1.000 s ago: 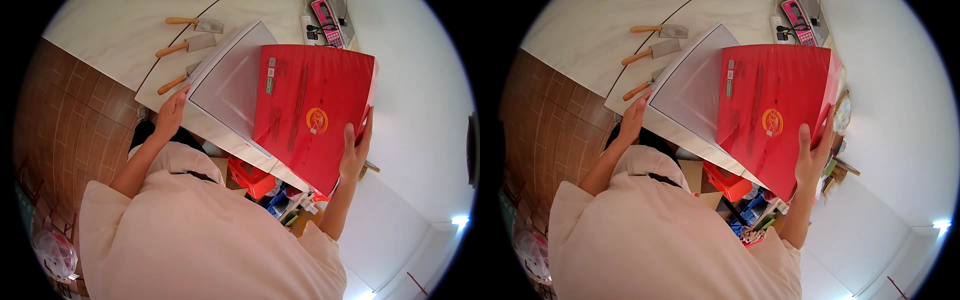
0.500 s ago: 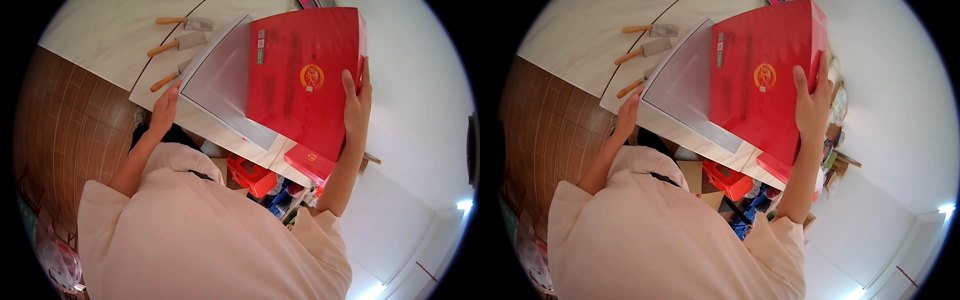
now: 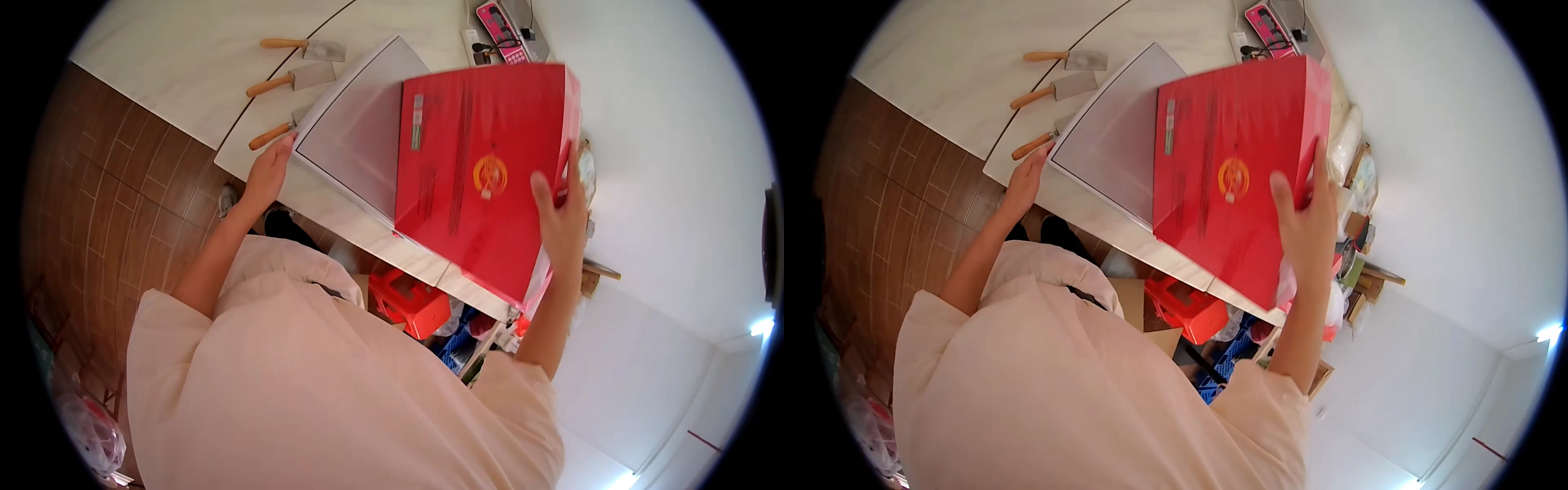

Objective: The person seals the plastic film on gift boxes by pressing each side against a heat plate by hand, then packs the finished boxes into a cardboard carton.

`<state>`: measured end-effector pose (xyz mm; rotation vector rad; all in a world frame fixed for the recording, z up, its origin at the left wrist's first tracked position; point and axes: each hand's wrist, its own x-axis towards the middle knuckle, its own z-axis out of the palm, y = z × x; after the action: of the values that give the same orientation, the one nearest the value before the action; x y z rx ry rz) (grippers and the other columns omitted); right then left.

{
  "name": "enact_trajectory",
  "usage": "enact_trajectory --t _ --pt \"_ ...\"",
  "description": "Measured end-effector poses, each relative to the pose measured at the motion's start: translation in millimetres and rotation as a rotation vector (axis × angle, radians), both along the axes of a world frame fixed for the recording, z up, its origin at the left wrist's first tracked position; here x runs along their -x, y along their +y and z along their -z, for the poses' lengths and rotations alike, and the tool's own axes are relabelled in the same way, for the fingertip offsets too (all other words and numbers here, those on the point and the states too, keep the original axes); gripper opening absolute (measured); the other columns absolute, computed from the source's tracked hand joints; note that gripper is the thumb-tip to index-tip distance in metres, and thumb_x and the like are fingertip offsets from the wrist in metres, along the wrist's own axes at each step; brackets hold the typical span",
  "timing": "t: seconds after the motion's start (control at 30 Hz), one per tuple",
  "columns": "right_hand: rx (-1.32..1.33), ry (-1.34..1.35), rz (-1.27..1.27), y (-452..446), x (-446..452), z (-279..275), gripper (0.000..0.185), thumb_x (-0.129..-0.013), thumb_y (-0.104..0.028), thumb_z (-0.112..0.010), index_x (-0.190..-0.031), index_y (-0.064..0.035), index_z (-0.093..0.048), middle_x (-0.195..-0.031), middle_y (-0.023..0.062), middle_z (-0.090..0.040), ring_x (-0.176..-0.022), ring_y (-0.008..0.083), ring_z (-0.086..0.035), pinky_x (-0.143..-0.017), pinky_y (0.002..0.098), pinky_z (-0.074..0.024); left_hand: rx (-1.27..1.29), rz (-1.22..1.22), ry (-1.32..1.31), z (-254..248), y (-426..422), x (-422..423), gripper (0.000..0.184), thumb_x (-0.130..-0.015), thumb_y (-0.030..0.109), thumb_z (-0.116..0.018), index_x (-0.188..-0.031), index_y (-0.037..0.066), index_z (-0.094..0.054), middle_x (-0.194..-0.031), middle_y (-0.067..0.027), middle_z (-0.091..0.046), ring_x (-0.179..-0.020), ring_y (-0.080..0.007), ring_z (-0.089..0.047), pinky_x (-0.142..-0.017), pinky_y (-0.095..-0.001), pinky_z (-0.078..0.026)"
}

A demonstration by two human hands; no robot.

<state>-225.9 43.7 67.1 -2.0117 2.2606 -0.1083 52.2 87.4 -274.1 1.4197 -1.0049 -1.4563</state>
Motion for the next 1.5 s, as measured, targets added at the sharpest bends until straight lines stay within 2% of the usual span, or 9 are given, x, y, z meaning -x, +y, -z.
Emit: enact_trajectory --t 0.17,0.7,0.87,1.03,1.2,1.27,1.37,1.47,1.5 --pt "0.076 -0.064 -0.023 24.6 9.1 12.5 0.069 -0.087 -0.045 -0.059 -0.145 -0.0181 -0.032 -0.107 0.0137 -0.051 -0.100 0.0265 -0.050 -0.087 0.0365 -0.0404 0.019 0.002 -0.086 -12.9 -5.3 1.9 0.048 -0.099 0.041 -0.036 -0.129 0.006 -0.052 -0.125 -0.0138 -0.056 -0.116 -0.0231 -0.052 -0.099 -0.0291 -0.036" --pt "0.143 -0.106 0.032 -66.7 -4.6 21.7 0.069 -0.083 -0.047 -0.060 -0.142 -0.0179 -0.037 -0.102 0.0153 -0.050 -0.092 0.0277 -0.054 -0.085 0.0349 -0.0419 0.065 -0.048 -0.216 -22.4 -1.7 9.0 0.045 -0.099 0.040 -0.038 -0.127 0.008 -0.054 -0.112 -0.0161 -0.062 -0.103 -0.0254 -0.060 -0.090 -0.0309 -0.043" --pt "0.171 -0.167 -0.029 -81.3 12.1 33.5 0.072 -0.081 -0.053 -0.057 -0.141 -0.0168 -0.038 -0.105 0.0166 -0.051 -0.097 0.0299 -0.056 -0.089 0.0360 -0.0428 0.104 -0.008 -0.109 6.7 -3.3 7.7 0.047 -0.099 0.039 -0.038 -0.126 0.003 -0.053 -0.117 -0.0145 -0.060 -0.110 -0.0230 -0.056 -0.094 -0.0303 -0.040" --pt "0.223 -0.371 -0.099 -43.1 10.6 5.4 0.064 -0.085 -0.033 -0.062 -0.140 -0.0095 -0.038 -0.126 0.0179 -0.050 -0.113 0.0270 -0.051 -0.098 0.0357 -0.0389 0.186 -0.106 -0.105 -4.6 3.4 2.7 0.047 -0.099 0.034 -0.041 -0.134 0.002 -0.041 -0.127 -0.0154 -0.051 -0.116 -0.0227 -0.050 -0.099 -0.0325 -0.037" --pt "0.282 -1.163 0.205 39.1 81.3 -31.3 0.058 -0.091 -0.029 -0.055 -0.140 -0.0039 -0.037 -0.125 0.0145 -0.052 -0.112 0.0220 -0.052 -0.095 0.0327 -0.0418 0.260 0.113 0.465 -81.2 -1.1 25.2 0.048 -0.099 0.038 -0.040 -0.134 0.005 -0.041 -0.127 -0.0115 -0.051 -0.113 -0.0194 -0.050 -0.100 -0.0325 -0.036" --pt "0.456 -1.092 0.430 67.5 170.6 7.7 0.055 -0.094 -0.036 -0.050 -0.135 -0.0018 -0.041 -0.122 0.0117 -0.054 -0.110 0.0195 -0.053 -0.094 0.0318 -0.0430 0.162 0.369 0.756 -135.8 1.4 41.6 0.053 -0.099 0.042 -0.037 -0.137 0.005 -0.038 -0.128 -0.0097 -0.051 -0.115 -0.0178 -0.049 -0.102 -0.0320 -0.034" --pt "0.458 -0.986 0.362 115.8 213.8 71.2 0.056 -0.095 -0.042 -0.047 -0.132 -0.0010 -0.044 -0.120 0.0083 -0.055 -0.108 0.0177 -0.053 -0.091 0.0320 -0.0447 0.076 0.647 0.856 -215.9 18.7 39.7 0.064 -0.099 0.048 -0.033 -0.142 0.001 -0.029 -0.136 -0.0089 -0.044 -0.123 -0.0177 -0.042 -0.106 -0.0312 -0.030" --pt "0.642 -1.624 0.396 156.2 182.3 153.8 0.051 -0.095 -0.044 -0.045 -0.127 -0.0049 -0.050 -0.109 0.0078 -0.060 -0.088 0.0207 -0.059 -0.080 0.0365 -0.0507 0.181 0.715 0.971 -240.4 33.4 49.2 0.067 -0.099 0.048 -0.033 -0.146 0.003 -0.021 -0.144 -0.0110 -0.034 -0.132 -0.0200 -0.031 -0.109 -0.0318 -0.025" --pt "0.672 -1.622 0.414 171.6 177.4 172.3 0.051 -0.095 -0.044 -0.045 -0.127 -0.0049 -0.050 -0.109 0.0078 -0.060 -0.088 0.0207 -0.059 -0.080 0.0365 -0.0507 0.310 0.735 0.856 -252.0 36.0 48.0 0.069 -0.099 0.046 -0.033 -0.148 0.004 -0.009 -0.149 -0.0133 -0.023 -0.138 -0.0219 -0.021 -0.111 -0.0327 -0.019"
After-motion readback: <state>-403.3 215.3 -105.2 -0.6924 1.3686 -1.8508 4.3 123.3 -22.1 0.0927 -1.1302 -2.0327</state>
